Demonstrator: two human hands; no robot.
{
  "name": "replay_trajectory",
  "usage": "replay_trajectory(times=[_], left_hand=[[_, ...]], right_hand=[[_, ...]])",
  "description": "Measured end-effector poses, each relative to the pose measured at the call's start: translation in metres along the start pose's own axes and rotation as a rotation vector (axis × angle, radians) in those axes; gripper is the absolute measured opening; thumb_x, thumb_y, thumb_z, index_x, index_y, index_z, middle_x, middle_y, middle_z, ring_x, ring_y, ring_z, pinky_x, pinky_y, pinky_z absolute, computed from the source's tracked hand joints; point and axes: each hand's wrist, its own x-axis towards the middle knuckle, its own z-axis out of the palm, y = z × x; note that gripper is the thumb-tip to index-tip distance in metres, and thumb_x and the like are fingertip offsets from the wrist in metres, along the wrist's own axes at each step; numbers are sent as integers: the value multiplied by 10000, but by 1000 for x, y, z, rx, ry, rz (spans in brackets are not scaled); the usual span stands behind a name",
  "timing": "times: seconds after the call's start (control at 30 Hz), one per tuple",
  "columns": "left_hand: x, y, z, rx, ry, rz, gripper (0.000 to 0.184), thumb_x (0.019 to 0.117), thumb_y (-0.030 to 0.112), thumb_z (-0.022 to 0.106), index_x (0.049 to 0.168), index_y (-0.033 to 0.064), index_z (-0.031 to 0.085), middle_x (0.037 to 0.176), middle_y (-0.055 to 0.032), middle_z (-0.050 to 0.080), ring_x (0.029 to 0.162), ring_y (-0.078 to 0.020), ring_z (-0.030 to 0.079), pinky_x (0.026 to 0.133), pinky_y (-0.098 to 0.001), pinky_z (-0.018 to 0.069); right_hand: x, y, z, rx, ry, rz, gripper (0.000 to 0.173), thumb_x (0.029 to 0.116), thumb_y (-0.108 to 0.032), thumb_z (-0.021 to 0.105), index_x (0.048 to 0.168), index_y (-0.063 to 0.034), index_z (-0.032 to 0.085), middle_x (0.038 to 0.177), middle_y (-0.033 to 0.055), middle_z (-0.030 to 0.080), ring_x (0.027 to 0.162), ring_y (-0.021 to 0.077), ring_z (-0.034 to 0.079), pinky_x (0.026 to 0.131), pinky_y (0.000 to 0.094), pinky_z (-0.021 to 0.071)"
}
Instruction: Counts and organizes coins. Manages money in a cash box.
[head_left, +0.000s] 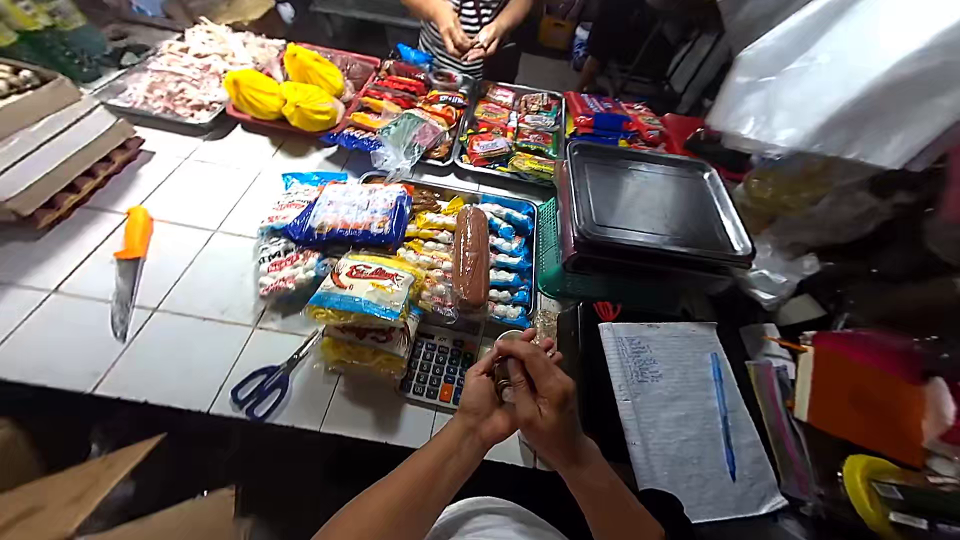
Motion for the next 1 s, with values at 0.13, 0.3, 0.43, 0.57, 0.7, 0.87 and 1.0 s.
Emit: replay_trajectory(times=[0.13,0.3,0.43,0.57,0.7,0.87,1.0], left_hand=[[-6,-4,-26,-44,-43,71,576,1085,353,208,1145,62,701,1076,-180,732,978,-322,731,860,-459,610],[-14,-1,-52,-65,-229,84,563,1077,331,224,1307,85,676,1339,-203,652,1177,-378,663,982,-498,548],[-23,-3,-58,-49,-269,157,542,1064,329,234,1390,117,612,1410,-200,602,1241,-367,624,999,-498,530],[-31,2,-65,-22,-300,190,590,1072,362,152,1479,167,532,1459,-208,564,1213,-374,641,956,-471,549],[-26,6,-79,-24,-396,190,586,1063,361,168,1539,175,453,1551,-227,457,1362,-422,523,1028,-485,509],[-25,11,-79,-6,-422,181,581,1056,334,170,1559,191,424,1571,-231,428,1440,-444,424,1107,-527,442],[-25,15,-76,-15,-393,166,594,1055,320,141,1540,173,451,1539,-238,468,1415,-445,459,1106,-518,447]], right_hand=[[-3,13,-36,127,-80,4,253,966,28,526,1142,48,707,1146,141,735,1097,172,709,957,307,597],[-11,17,-39,-13,-169,-6,148,914,-96,663,1001,-48,772,990,91,721,951,137,681,855,251,568],[-28,15,-17,-73,-357,61,369,845,-181,725,1188,-45,752,1025,171,634,914,236,647,781,325,579],[-41,17,-3,-59,-354,-13,267,878,-303,727,1071,-128,786,980,108,626,899,207,630,793,350,558],[-52,13,4,-108,-333,-96,279,933,-380,662,1065,-168,787,982,62,673,908,203,631,803,411,485],[-52,8,2,-48,-353,-104,265,977,-221,564,1096,-178,797,991,42,702,935,182,642,815,394,491],[-48,6,4,-13,-369,-128,208,893,-143,626,957,-218,809,961,17,721,909,160,656,801,386,479]])
